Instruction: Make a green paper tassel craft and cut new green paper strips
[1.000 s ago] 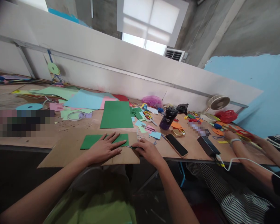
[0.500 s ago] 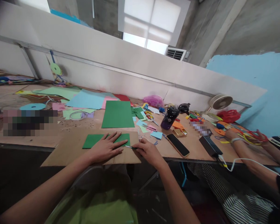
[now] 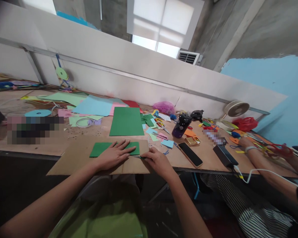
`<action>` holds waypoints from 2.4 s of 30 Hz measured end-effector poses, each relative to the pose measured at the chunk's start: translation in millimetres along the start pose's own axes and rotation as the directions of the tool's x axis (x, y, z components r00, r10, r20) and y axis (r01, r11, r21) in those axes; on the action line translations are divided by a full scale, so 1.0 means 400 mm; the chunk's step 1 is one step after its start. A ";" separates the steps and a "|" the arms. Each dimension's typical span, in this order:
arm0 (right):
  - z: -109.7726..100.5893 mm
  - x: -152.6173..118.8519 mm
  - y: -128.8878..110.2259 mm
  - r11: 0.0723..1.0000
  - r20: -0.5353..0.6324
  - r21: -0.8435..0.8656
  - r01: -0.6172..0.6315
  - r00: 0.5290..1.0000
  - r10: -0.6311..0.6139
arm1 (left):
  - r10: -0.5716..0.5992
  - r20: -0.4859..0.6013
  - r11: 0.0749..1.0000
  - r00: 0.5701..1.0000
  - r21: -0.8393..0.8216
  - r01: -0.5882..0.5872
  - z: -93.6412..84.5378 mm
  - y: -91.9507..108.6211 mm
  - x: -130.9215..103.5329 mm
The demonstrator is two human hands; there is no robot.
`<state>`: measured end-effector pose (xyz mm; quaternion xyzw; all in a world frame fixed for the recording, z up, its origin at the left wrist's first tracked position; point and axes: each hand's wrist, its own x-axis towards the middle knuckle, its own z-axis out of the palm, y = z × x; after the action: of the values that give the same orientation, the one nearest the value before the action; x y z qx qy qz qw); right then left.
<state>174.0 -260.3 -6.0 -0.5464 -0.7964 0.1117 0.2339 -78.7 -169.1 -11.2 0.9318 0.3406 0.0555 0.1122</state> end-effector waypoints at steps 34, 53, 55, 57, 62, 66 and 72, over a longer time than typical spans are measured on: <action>-0.029 -0.020 0.020 0.992 -0.070 0.029 -0.120 0.990 0.122 | -0.026 -0.022 1.000 0.999 0.009 0.026 0.011 0.001 0.001; -0.027 -0.019 0.008 0.992 -0.079 0.005 -0.128 0.989 0.128 | -0.021 -0.022 1.000 1.000 0.017 0.021 0.013 0.000 0.003; -0.027 -0.017 0.001 0.992 -0.069 -0.008 -0.127 0.990 0.126 | -0.024 -0.019 1.000 1.000 0.019 0.024 0.012 0.000 0.004; -0.024 -0.013 -0.006 0.993 -0.057 -0.031 -0.118 0.992 0.116 | -0.025 -0.017 1.000 1.000 0.016 0.025 0.011 0.000 0.003; -0.008 0.002 -0.028 0.988 -0.038 -0.118 -0.096 0.995 0.092 | -0.023 -0.009 1.000 1.000 0.004 0.023 0.009 0.000 0.000; 0.004 0.011 -0.045 0.985 -0.043 -0.158 -0.070 0.997 0.063 | -0.018 -0.008 1.000 1.000 0.017 0.018 0.008 -0.001 0.000; 0.010 0.013 -0.053 0.973 -0.053 -0.225 -0.049 0.998 0.038 | -0.030 -0.008 1.000 1.000 0.005 0.030 0.011 -0.002 0.002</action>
<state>153.1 -263.0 1.1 -0.5895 -0.7858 0.0123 0.1867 -77.8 -168.7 -15.5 0.9267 0.3552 0.0567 0.1091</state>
